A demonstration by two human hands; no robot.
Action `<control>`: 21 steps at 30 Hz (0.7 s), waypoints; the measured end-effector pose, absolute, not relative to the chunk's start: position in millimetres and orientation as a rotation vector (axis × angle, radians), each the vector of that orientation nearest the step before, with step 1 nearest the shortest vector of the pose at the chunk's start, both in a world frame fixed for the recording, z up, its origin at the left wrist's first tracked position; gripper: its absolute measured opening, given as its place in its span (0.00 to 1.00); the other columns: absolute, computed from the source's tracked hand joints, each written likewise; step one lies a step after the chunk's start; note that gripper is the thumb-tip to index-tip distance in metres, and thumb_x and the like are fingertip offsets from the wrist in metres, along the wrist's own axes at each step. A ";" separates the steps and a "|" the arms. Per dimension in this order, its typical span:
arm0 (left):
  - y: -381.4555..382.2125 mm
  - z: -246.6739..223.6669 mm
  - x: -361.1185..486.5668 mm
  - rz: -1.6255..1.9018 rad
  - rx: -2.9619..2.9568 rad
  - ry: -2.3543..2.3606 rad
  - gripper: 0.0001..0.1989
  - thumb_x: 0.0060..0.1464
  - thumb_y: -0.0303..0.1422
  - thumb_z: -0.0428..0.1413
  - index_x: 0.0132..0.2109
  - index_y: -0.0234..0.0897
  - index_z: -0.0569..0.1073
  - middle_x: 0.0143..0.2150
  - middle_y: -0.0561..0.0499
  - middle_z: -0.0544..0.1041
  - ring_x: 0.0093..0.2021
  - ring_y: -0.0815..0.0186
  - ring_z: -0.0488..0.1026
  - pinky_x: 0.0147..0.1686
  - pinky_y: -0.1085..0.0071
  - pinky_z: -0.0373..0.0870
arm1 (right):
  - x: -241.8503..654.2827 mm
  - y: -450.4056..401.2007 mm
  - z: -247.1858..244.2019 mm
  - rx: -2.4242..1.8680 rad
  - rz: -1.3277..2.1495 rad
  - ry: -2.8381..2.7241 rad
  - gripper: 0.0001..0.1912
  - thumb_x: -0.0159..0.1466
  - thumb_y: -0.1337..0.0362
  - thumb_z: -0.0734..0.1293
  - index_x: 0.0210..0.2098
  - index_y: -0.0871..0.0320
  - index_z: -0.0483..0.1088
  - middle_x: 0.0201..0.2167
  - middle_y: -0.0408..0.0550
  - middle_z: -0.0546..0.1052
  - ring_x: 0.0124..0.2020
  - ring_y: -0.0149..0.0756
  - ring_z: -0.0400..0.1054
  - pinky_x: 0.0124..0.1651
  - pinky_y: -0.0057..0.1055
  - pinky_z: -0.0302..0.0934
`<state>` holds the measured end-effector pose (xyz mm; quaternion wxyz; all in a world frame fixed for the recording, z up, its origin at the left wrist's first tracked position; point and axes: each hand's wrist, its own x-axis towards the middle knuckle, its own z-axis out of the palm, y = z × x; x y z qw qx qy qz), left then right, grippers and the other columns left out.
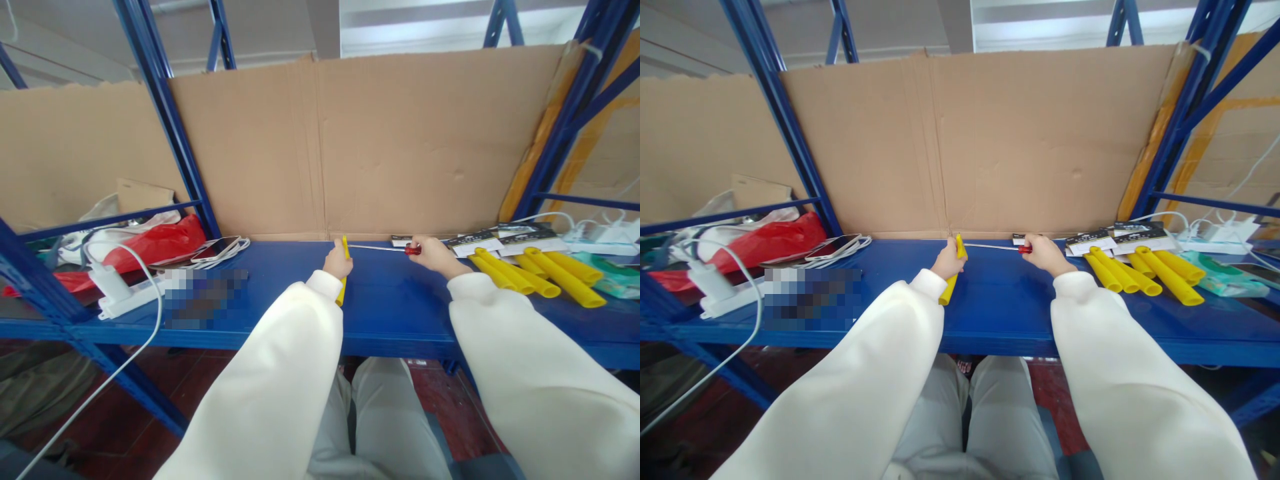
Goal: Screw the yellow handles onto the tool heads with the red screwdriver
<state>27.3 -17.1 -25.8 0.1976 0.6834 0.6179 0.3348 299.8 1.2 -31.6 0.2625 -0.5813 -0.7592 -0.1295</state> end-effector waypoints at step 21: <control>-18.2 -26.0 28.1 0.962 1.924 1.737 0.19 0.60 0.25 0.58 0.56 0.36 0.65 0.50 0.36 0.81 0.48 0.55 0.82 0.51 0.61 0.75 | 285.9 -8.9 -27.0 -1.669 -0.533 -2.074 0.07 0.58 0.64 0.62 0.34 0.55 0.72 0.36 0.55 0.82 0.42 0.50 0.74 0.46 0.42 0.55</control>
